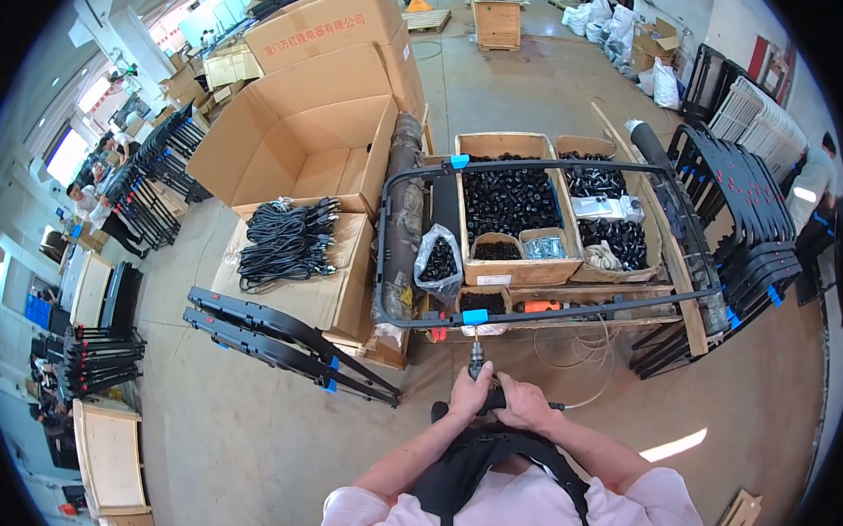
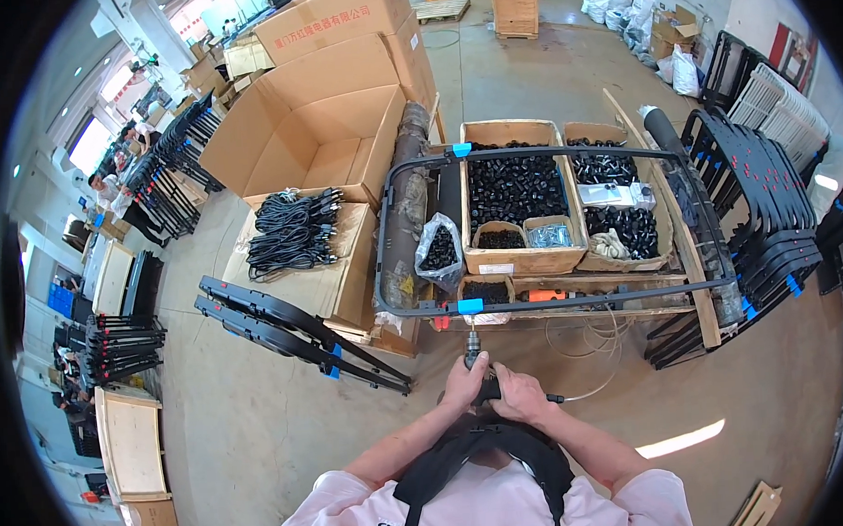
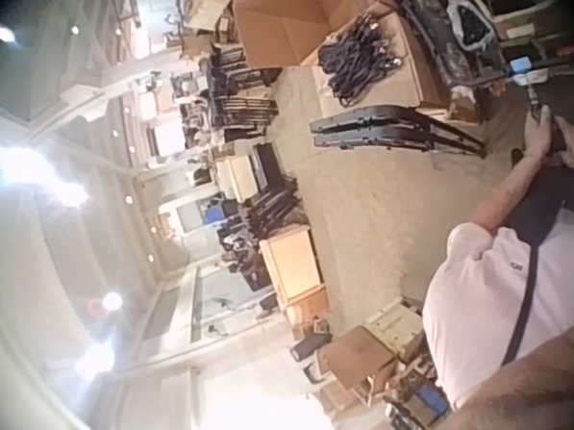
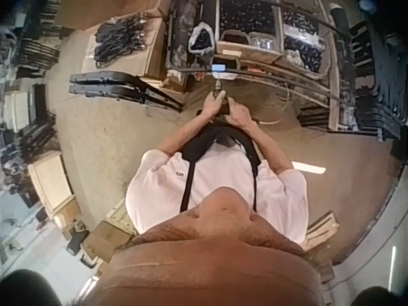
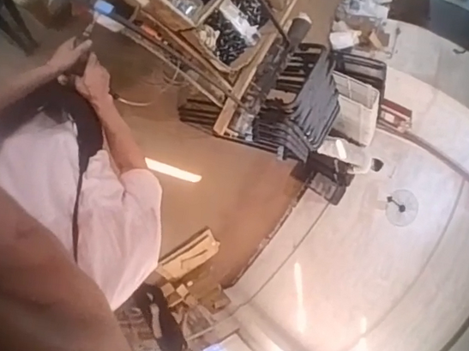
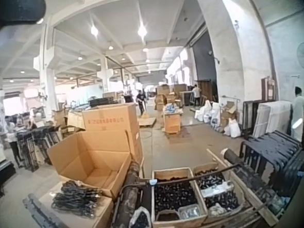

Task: Assemble plastic appliance housings using an electric screwdriver.

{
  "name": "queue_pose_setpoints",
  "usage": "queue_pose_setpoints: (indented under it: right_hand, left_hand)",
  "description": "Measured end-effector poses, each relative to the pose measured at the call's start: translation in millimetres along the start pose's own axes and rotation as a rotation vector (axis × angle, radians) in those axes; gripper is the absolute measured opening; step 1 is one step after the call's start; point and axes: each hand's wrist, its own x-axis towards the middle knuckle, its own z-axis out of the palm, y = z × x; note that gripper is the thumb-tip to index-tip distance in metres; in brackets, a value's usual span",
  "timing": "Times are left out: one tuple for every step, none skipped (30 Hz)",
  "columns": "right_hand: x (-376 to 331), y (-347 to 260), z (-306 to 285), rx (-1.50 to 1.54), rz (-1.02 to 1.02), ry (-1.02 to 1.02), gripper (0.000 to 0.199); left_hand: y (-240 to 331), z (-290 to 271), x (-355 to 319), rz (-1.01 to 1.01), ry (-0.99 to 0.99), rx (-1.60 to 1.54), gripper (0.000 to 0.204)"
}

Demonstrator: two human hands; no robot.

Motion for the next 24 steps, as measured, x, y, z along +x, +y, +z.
queue_pose_setpoints:
  right_hand:
    - [0.9,0.5,-0.1,-0.001,-0.003,0.007,0.084]
    - [1.5,1.2,0.1,0.002,0.001,0.011,0.084]
    - [1.6,2.2,0.4,0.004,0.001,0.015,0.085]
    - [3.4,1.1,-0.6,0.007,-0.004,0.02,0.086]
    - [4.5,0.4,-1.7,0.009,-0.002,0.022,0.086]
    - [5.2,-0.1,-2.6,0.01,0.01,0.011,0.086]
    - [6.9,-0.8,-4.0,0.012,0.023,0.003,0.087]
    - [8.4,-0.9,-5.3,0.013,0.027,0.005,0.087]
    - [9.6,-0.6,-6.7,0.02,0.033,0.004,0.089]
    - [10.5,-1.7,-6.8,0.027,0.035,0.002,0.091]
    - [11.1,-1.8,-6.3,0.027,0.038,0.004,0.091]
    - [12.0,-0.8,-5.6,0.031,0.039,0.017,0.086]
    - [12.5,0.5,-4.8,0.034,0.043,0.032,0.081]
    - [12.4,2.0,-3.1,0.03,0.051,0.04,0.081]
    - [11.2,3.4,-0.3,0.006,-0.006,0.052,0.073]
    - [10.7,8.9,1.0,-0.024,-0.052,0.072,0.065]
    - [9.0,15.5,5.3,-0.016,-0.043,0.081,0.059]
    - [11.9,13.6,10.5,-0.008,-0.037,0.096,0.053]
    - [15.0,2.7,10.8,-0.012,-0.039,0.079,0.053]
    - [17.2,-7.8,11.4,-0.013,-0.043,0.061,0.052]
    - [14.6,-3.6,11.9,-0.002,-0.046,0.074,0.051]
    - [12.0,-0.8,13.1,0.013,-0.059,0.082,0.051]
    - [9.8,-3.0,12.1,0.003,-0.057,0.072,0.053]
    - [7.6,-5.1,11.0,-0.001,-0.037,0.104,0.053]
  left_hand:
    - [4.2,-1.1,-1.4,-0.001,0.014,0.021,0.061]
    - [3.2,-0.5,0.0,0.001,0.01,0.025,0.061]
    - [3.9,-0.2,1.1,-0.011,0.012,0.033,0.062]
    - [3.6,-1.1,3.4,-0.021,0.017,0.041,0.062]
    - [2.7,-1.5,5.1,-0.021,0.015,0.044,0.062]
    - [1.4,-1.6,6.5,-0.023,0.025,0.061,0.063]
    - [3.5,-2.3,7.7,-0.024,0.033,0.079,0.063]
    - [5.4,-2.1,8.5,-0.023,0.029,0.082,0.063]
    - [7.2,-1.2,9.2,-0.02,0.025,0.075,0.063]
    - [6.1,-1.8,10.1,-0.016,0.026,0.069,0.063]
    - [4.6,-1.5,12.3,-0.015,0.023,0.07,0.063]
    - [4.4,-0.7,15.3,-0.004,0.019,0.047,0.063]
    - [-0.2,1.5,19.8,0.008,0.012,0.024,0.063]
    - [-4.6,3.2,23.7,0.015,0.002,0.025,0.063]
    - [-8.7,4.4,26.5,0.018,0.029,0.041,0.061]
    - [-10.6,9.7,31.2,0.028,0.043,0.057,0.059]
    - [-3.0,12.6,27.4,0.048,0.005,0.042,0.056]
    - [2.1,6.1,25.7,0.073,-0.031,0.029,0.054]
    - [-9.8,-0.5,28.1,0.075,-0.021,-0.054,0.051]
    - [-23.9,-5.8,30.9,0.072,-0.011,-0.135,0.049]
    - [-17.4,-2.0,28.8,0.068,-0.013,-0.095,0.048]
    - [-9.9,-1.8,22.3,0.061,-0.002,-0.053,0.047]
    - [-13.1,-2.2,21.7,0.087,-0.033,-0.042,0.047]
    - [-16.1,-4.3,22.5,0.044,-0.045,-0.071,0.048]
